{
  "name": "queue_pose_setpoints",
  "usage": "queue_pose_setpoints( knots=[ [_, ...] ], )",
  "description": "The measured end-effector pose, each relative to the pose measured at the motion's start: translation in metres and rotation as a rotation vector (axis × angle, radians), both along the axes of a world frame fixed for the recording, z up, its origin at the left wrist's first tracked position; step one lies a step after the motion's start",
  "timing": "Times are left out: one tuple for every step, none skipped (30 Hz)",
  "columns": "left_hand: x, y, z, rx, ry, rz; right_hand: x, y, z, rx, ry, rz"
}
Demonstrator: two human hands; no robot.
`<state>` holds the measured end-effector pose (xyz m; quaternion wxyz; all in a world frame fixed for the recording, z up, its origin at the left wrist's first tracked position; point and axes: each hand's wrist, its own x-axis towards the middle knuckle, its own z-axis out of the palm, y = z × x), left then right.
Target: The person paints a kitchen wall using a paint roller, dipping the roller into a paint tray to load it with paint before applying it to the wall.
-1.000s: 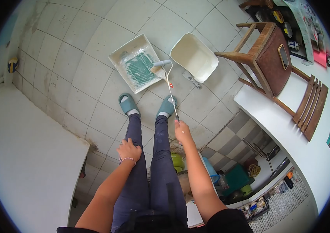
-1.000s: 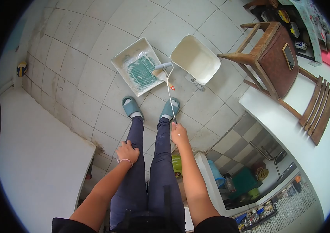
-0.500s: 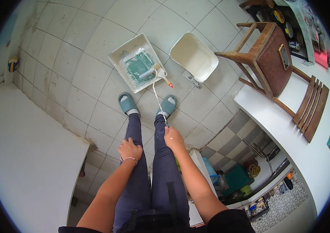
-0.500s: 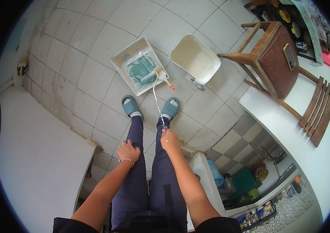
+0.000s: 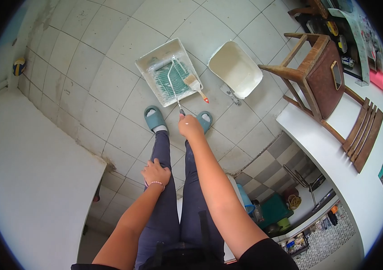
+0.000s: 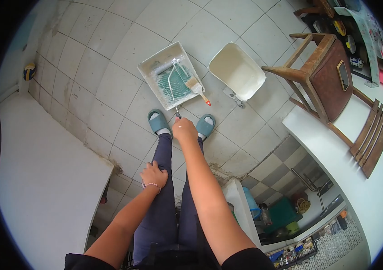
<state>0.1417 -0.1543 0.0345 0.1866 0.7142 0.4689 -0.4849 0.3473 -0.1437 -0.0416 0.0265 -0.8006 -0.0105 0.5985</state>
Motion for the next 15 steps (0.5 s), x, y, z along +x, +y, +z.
queue_pose_setpoints(
  knots=[
    [-0.001, 0.001, -0.001, 0.000, 0.002, -0.002, 0.000, -0.003, 0.001, 0.007, -0.009, 0.009],
    [-0.002, 0.002, -0.002, -0.003, 0.004, -0.002, -0.001, -0.012, 0.006, 0.013, -0.017, 0.020],
    [-0.003, 0.002, -0.003, -0.007, 0.006, -0.001, -0.001, -0.022, 0.012, 0.016, -0.025, 0.032],
    [-0.004, 0.002, -0.003, -0.003, 0.002, -0.005, 0.004, -0.028, 0.030, 0.007, -0.069, 0.080],
    [-0.005, 0.002, -0.003, 0.002, -0.002, -0.008, 0.009, -0.033, 0.049, -0.001, -0.114, 0.128],
    [-0.005, 0.002, -0.004, 0.009, -0.009, -0.010, 0.011, -0.042, 0.051, -0.050, -0.104, 0.132],
    [-0.005, 0.003, -0.005, 0.008, -0.008, -0.008, 0.013, -0.052, 0.050, -0.097, -0.095, 0.135],
    [-0.005, 0.003, -0.006, 0.007, -0.005, -0.007, 0.014, -0.059, 0.046, -0.145, -0.086, 0.137],
    [-0.006, 0.003, -0.006, 0.006, -0.001, -0.007, 0.013, -0.064, 0.042, -0.151, -0.090, 0.143],
    [-0.007, 0.003, -0.007, 0.006, -0.002, -0.016, 0.014, -0.067, 0.036, -0.153, -0.094, 0.149],
    [-0.007, 0.003, -0.008, 0.012, -0.003, -0.021, 0.015, -0.068, 0.028, -0.151, -0.100, 0.158],
    [-0.007, 0.004, -0.009, 0.022, -0.002, -0.022, 0.017, -0.060, 0.025, -0.150, -0.090, 0.153],
    [-0.007, 0.005, -0.009, 0.014, 0.002, -0.011, 0.018, -0.049, 0.020, -0.150, -0.075, 0.148],
    [-0.007, 0.006, -0.009, 0.005, 0.007, -0.003, 0.018, -0.038, 0.014, -0.151, -0.060, 0.138],
    [-0.007, 0.007, -0.008, -0.003, 0.010, 0.002, 0.019, -0.023, 0.014, -0.131, -0.085, 0.166]
  ],
)
